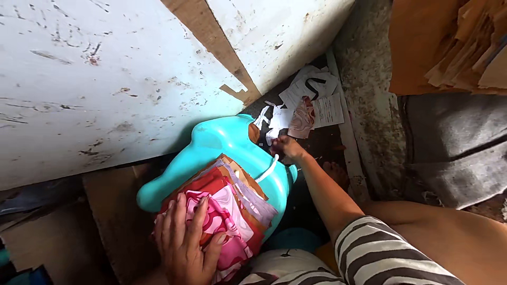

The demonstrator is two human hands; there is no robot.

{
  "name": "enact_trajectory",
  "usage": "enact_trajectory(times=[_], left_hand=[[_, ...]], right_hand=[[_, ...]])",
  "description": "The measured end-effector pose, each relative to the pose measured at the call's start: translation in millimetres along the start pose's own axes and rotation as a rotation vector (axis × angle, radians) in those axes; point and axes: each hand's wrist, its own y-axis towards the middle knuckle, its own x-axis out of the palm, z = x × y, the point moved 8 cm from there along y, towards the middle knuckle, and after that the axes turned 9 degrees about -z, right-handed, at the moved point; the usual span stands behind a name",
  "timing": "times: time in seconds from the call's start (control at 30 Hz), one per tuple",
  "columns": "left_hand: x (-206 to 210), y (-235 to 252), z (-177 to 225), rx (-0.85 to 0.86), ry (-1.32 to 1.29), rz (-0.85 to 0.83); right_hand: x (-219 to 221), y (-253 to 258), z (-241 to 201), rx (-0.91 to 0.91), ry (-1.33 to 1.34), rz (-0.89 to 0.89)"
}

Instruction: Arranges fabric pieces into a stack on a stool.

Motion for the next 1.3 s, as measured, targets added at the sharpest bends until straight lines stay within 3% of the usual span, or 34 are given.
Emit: enact_trajectory(times=[0.07, 0.13, 0.3, 0.37, 0.57, 0.73, 0.83, 0.97, 1.1, 1.2, 1.3], left_hand=[[0, -1, 0, -0.003, -0.001, 0.0], [0, -1, 0, -0.005, 0.006, 0.003], [0, 0, 1, -0.005, 0.008, 0.018], [0, 1, 1, -0.006, 0.007, 0.017], [1, 0, -1, -0.001, 0.016, -0.034], [1, 1, -2, -0.016, 0.025, -0.072], [2, 0, -2, -0.033, 0.007, -0.078], [1, 1, -2, -0.031, -0.002, -0.065], [1, 0, -2, -0.017, -0.003, -0.044], [1, -1, -2, -0.014, 0.001, -0.03], [0, 0, 0, -0.014, 0.007, -0.026]], right_hand=[[-25, -5, -32, -0.211, 0.258, 0.1], [-49, -18, -65, -0.28, 0.189, 0.144], [-93, -47, -70, 0.109, -0.505, 0.45], [-77, -39, -75, 0.036, -0.613, 0.509], [51, 48, -88, -0.281, -1.023, -0.036], [73, 90, -58, -0.297, -1.346, -0.218], [62, 88, -58, -0.188, -1.144, -0.258], [13, 79, -64, -0.286, -0.756, -0.032], [-82, 29, -70, -0.36, -0.342, 0.426], [-117, -14, -38, -0.215, -0.212, 0.81], [-100, -22, 3, 0.088, -0.371, 0.721]])
